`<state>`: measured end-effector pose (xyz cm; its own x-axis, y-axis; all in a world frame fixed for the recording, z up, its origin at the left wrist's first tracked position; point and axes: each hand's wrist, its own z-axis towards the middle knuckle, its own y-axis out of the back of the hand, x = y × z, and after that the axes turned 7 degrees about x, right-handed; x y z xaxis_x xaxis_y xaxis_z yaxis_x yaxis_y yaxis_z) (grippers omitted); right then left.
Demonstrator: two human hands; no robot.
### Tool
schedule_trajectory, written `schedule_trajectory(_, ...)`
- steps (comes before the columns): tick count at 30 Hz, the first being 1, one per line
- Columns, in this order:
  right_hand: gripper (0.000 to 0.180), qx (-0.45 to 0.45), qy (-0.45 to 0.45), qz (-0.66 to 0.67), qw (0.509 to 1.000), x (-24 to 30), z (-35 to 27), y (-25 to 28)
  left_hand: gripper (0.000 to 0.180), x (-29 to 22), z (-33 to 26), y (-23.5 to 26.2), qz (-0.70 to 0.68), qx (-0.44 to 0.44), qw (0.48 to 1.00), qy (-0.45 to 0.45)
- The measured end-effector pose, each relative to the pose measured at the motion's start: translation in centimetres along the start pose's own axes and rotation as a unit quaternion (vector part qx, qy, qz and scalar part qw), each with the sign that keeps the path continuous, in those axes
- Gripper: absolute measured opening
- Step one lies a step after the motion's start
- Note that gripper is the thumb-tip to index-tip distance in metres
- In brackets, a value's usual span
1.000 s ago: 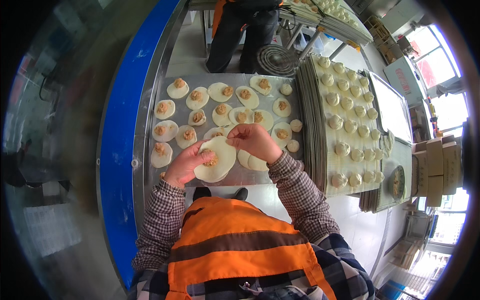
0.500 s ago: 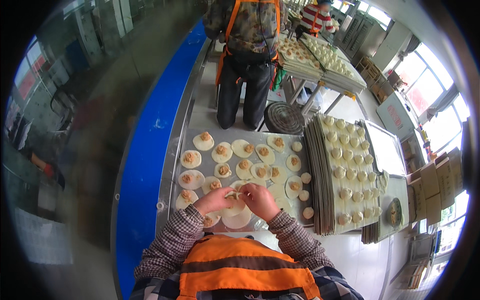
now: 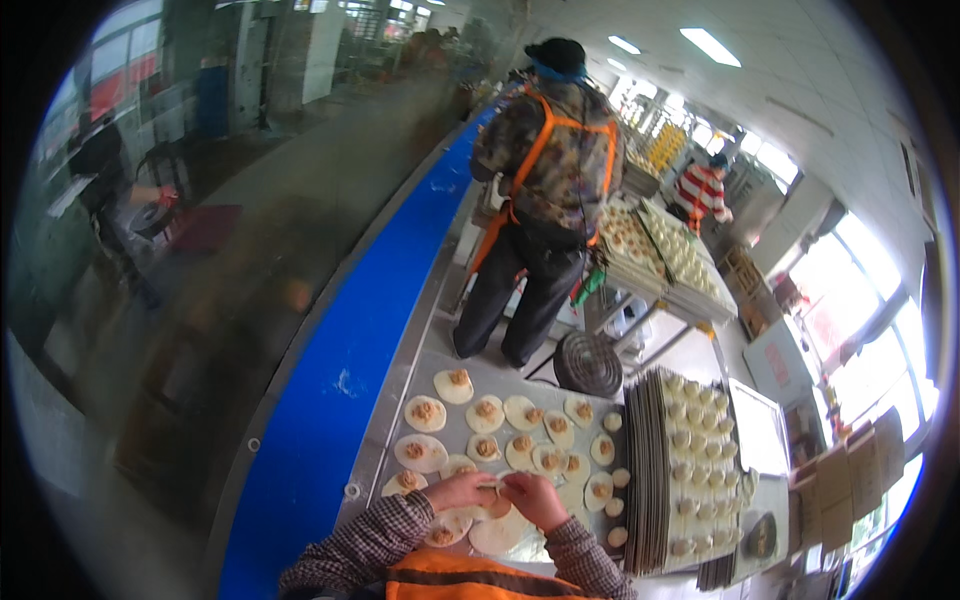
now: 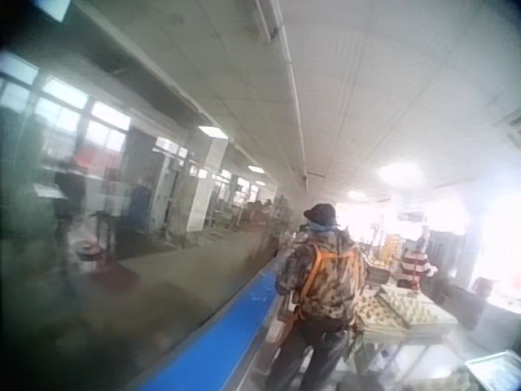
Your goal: The person repeatedly picks a small dough wrapper from a conveyor belt, places a filling onto it, folds and pleats the wrapper to seal it, and places the finished dumpling onto a tray. The process is repeated continuously throughout the clip.
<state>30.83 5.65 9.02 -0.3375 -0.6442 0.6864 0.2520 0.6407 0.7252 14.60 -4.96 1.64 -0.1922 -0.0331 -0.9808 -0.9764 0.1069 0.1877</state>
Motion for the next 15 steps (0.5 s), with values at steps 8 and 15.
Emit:
schedule_trajectory(8, 0.015, 0.016, 0.043, -0.096, 0.994, 2.4, 1.4, -0.6, 0.040, 0.0, 0.2, 2.8, -0.079, 0.141, 0.986, 0.031)
schedule_trajectory(15, 0.012, -0.066, -0.127, 0.038, 0.989, 3.2, 2.1, -2.0, 0.046, 2.0, -1.8, 3.0, -0.487, 0.076, 0.869, 0.048)
